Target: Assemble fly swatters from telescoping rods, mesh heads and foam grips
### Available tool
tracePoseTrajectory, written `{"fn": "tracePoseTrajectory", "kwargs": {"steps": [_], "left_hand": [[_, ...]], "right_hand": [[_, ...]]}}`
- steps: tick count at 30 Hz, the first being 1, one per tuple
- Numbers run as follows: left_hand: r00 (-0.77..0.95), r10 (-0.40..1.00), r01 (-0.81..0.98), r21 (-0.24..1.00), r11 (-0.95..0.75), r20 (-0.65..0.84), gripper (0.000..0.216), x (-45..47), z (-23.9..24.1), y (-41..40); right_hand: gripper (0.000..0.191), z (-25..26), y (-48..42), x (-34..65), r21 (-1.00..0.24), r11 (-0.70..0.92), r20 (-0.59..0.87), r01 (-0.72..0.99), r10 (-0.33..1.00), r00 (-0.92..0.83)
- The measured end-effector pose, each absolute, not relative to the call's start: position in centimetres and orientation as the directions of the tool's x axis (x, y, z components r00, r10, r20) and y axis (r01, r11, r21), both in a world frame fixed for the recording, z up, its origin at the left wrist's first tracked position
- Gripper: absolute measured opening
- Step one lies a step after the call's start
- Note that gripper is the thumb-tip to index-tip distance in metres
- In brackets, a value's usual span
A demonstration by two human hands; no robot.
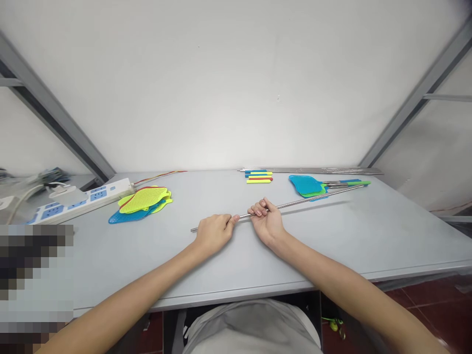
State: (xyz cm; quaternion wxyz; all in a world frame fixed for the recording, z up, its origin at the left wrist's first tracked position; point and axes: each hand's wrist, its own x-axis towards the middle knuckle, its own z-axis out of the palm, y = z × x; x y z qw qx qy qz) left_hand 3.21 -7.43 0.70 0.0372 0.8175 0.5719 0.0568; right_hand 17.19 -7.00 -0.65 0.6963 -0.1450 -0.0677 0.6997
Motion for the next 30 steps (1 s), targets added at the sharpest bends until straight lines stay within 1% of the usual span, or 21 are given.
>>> {"fn": "tracePoseTrajectory", "kwargs": {"steps": [9, 16, 22, 25, 30], "left_hand": [[0.299, 0.952, 0.942, 0.140, -0.306, 0.074, 0.059, 3.3, 0.8, -7.0], [0.297, 0.951, 0.938, 0.161, -0.308, 0.091, 0.062, 3.3, 1.1, -6.5], [0.276, 0.958, 0.939, 0.189, -0.287, 0.083, 0.064, 3.3, 1.1, -6.2], [0.262, 0.962, 0.940, 0.207, -0.272, 0.075, 0.065, 3.2, 1.0, -6.0], [0.217, 0.974, 0.947, 0.228, -0.225, 0.061, 0.065, 2.9, 1.1, -5.9]], "right_hand": [[0.027, -0.7, -6.5, 17.1, -0.302, -0.048, -0.165, -0.952, 0.986, 0.002], [0.030, -0.6, -6.2, 17.5, -0.311, -0.078, -0.212, -0.947, 0.977, -0.011], [0.027, -0.5, -5.8, 18.0, -0.320, -0.099, -0.258, -0.942, 0.966, -0.014], [0.025, -0.3, -5.4, 18.6, -0.331, -0.077, -0.281, -0.940, 0.960, 0.020], [0.024, 0.0, -4.8, 20.0, -0.355, 0.019, -0.298, -0.935, 0.945, 0.132]]}}
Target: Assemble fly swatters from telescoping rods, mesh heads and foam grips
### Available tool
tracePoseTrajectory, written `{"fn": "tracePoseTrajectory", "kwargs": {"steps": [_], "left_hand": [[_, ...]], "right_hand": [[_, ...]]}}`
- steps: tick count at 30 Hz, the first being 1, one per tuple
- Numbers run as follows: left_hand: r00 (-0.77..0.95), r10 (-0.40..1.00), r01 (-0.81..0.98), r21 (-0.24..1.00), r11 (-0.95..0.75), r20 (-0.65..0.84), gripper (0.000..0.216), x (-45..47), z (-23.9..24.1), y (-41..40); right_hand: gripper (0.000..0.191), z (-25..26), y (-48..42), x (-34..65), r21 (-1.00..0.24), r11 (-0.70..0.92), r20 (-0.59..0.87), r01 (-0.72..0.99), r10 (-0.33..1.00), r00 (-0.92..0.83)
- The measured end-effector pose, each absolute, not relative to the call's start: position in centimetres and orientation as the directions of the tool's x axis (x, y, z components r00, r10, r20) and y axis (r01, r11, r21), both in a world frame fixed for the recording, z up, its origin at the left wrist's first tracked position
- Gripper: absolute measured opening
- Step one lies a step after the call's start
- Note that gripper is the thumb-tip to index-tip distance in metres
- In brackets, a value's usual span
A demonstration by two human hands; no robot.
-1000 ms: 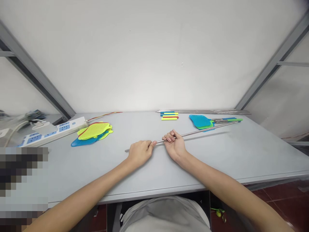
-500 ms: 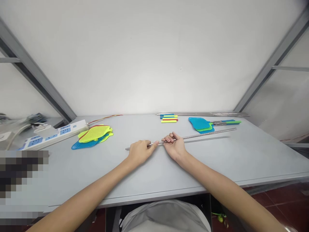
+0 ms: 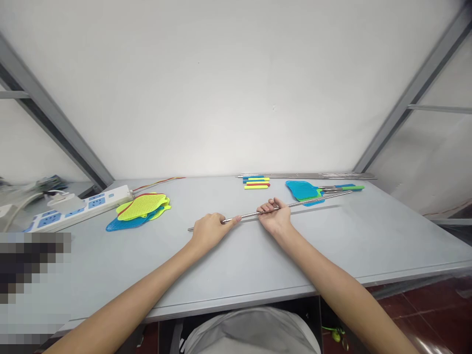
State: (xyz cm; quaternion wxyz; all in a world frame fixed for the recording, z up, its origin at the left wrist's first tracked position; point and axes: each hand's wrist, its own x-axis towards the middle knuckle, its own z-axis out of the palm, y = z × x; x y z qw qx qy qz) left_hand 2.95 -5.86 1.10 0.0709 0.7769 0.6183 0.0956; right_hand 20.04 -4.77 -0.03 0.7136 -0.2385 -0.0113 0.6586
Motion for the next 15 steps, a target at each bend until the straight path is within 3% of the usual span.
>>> {"fn": "tracePoseTrajectory", "kwargs": {"steps": [15], "left_hand": [[0.295, 0.952, 0.934, 0.184, -0.305, 0.081, 0.067, 3.00, 0.80, -6.41]], "right_hand": [[0.029, 0.36, -5.19, 20.24, -0.393, 0.054, -0.277, -0.918, 0.945, 0.174]]}}
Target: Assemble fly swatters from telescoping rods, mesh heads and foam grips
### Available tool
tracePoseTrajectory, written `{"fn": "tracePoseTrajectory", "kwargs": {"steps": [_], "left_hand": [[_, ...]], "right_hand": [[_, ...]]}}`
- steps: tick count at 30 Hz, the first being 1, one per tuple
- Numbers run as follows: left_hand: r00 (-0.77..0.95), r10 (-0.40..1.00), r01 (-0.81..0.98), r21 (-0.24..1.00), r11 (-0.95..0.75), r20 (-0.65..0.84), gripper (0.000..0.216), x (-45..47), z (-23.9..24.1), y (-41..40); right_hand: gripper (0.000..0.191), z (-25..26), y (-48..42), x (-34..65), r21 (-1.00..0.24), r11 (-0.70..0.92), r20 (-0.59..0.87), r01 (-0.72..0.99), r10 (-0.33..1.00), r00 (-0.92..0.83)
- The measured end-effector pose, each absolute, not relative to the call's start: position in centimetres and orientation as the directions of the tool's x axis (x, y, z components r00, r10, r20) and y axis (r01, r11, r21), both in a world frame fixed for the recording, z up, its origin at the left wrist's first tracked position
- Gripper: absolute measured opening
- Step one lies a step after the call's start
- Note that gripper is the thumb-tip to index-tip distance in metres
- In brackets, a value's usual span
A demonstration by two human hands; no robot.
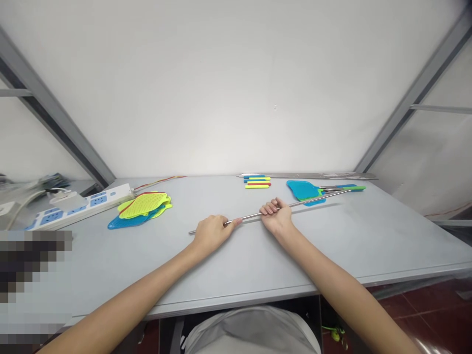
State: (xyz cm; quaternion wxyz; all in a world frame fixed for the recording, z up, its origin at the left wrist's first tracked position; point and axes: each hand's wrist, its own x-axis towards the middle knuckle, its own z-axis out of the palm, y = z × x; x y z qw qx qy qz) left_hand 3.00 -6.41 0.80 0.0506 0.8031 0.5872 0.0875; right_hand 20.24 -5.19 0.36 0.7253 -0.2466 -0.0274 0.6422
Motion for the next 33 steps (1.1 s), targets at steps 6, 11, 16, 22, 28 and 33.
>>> {"fn": "tracePoseTrajectory", "kwargs": {"steps": [6, 11, 16, 22, 28, 33], "left_hand": [[0.327, 0.941, 0.928, 0.159, -0.337, 0.085, 0.066, 3.1, 0.6, -6.6], [0.331, 0.941, 0.929, 0.148, -0.339, 0.076, 0.063, 3.0, 0.7, -6.6], [0.322, 0.945, 0.933, 0.152, -0.327, 0.055, 0.058, 3.0, 0.7, -6.6], [0.329, 0.943, 0.928, 0.167, -0.332, 0.042, 0.053, 2.8, 0.6, -6.5], [0.328, 0.944, 0.919, 0.218, -0.329, 0.044, 0.038, 2.8, 1.0, -6.5], [0.337, 0.940, 0.906, 0.253, -0.339, 0.051, 0.027, 2.9, 1.1, -6.7]], "right_hand": [[0.030, 0.3, -5.6, 19.7, -0.396, 0.098, -0.220, -0.913, 0.955, 0.197], [0.030, 0.1, -5.8, 19.3, -0.411, 0.107, -0.189, -0.905, 0.961, 0.200], [0.031, -0.4, -5.6, 19.2, -0.428, 0.102, -0.190, -0.898, 0.961, 0.200], [0.030, -0.7, -5.5, 19.0, -0.421, 0.107, -0.197, -0.901, 0.959, 0.206], [0.031, -0.7, -5.7, 18.7, -0.422, 0.114, -0.212, -0.899, 0.952, 0.220], [0.031, -0.8, -5.8, 18.5, -0.431, 0.126, -0.212, -0.893, 0.948, 0.236]]}}
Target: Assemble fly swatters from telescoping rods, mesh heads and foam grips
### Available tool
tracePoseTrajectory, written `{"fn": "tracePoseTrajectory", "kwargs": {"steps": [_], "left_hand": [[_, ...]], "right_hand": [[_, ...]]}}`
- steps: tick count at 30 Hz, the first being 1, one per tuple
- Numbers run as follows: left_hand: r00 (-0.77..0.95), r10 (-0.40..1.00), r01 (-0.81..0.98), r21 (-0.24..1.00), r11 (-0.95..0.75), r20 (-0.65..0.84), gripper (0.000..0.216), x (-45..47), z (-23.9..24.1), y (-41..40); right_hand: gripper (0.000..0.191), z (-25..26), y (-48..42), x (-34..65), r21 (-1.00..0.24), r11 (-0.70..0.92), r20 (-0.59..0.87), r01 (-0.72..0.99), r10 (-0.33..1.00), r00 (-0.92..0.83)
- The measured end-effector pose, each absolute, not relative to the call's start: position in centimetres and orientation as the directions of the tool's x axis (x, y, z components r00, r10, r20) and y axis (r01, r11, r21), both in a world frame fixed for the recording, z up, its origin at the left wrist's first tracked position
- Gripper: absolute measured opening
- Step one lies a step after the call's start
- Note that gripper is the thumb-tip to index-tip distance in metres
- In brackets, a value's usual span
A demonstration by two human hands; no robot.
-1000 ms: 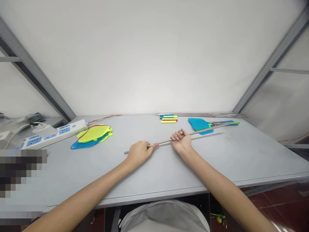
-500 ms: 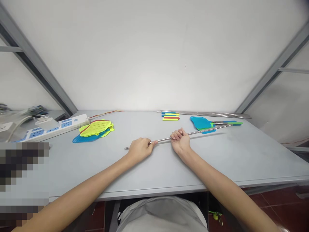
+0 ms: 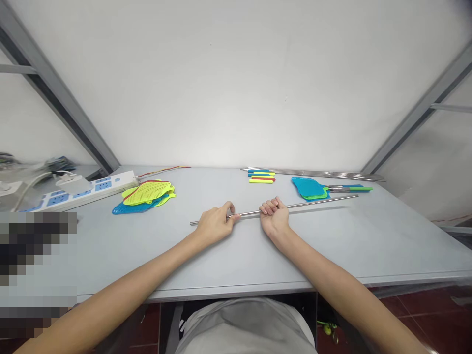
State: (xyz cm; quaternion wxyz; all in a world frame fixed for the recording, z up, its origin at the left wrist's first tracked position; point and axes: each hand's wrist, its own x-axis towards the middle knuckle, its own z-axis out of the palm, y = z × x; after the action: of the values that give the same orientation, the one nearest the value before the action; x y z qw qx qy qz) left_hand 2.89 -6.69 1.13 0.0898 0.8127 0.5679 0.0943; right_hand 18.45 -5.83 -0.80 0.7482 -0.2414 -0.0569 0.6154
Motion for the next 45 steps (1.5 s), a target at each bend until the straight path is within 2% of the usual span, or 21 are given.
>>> {"fn": "tracePoseTrajectory", "kwargs": {"steps": [12, 20, 24, 32, 37, 45], "left_hand": [[0.362, 0.928, 0.886, 0.275, -0.372, 0.091, 0.031, 3.0, 0.8, -6.9], [0.342, 0.936, 0.903, 0.247, -0.352, 0.081, 0.056, 3.2, 0.7, -6.8], [0.316, 0.946, 0.917, 0.233, -0.325, 0.078, 0.060, 3.4, 0.6, -6.9], [0.310, 0.946, 0.921, 0.219, -0.323, 0.091, 0.058, 3.3, 0.5, -7.1], [0.384, 0.917, 0.893, 0.210, -0.398, 0.105, 0.055, 3.5, 0.6, -7.0], [0.440, 0.874, 0.864, 0.166, -0.474, 0.206, 0.045, 3.0, 1.3, -6.3]], "right_hand": [[0.030, -0.2, -6.5, 17.9, -0.404, 0.194, -0.157, -0.894, 0.948, 0.276], [0.031, -0.5, -6.9, 17.3, -0.402, 0.198, -0.139, -0.894, 0.952, 0.274], [0.032, -0.7, -6.8, 17.1, -0.406, 0.184, -0.154, -0.895, 0.952, 0.265], [0.031, -1.0, -6.4, 17.3, -0.394, 0.140, -0.182, -0.908, 0.957, 0.226], [0.031, -0.6, -6.0, 18.3, -0.370, 0.107, -0.197, -0.923, 0.962, 0.191], [0.029, -0.1, -5.3, 19.0, -0.354, 0.125, -0.184, -0.927, 0.962, 0.200]]}}
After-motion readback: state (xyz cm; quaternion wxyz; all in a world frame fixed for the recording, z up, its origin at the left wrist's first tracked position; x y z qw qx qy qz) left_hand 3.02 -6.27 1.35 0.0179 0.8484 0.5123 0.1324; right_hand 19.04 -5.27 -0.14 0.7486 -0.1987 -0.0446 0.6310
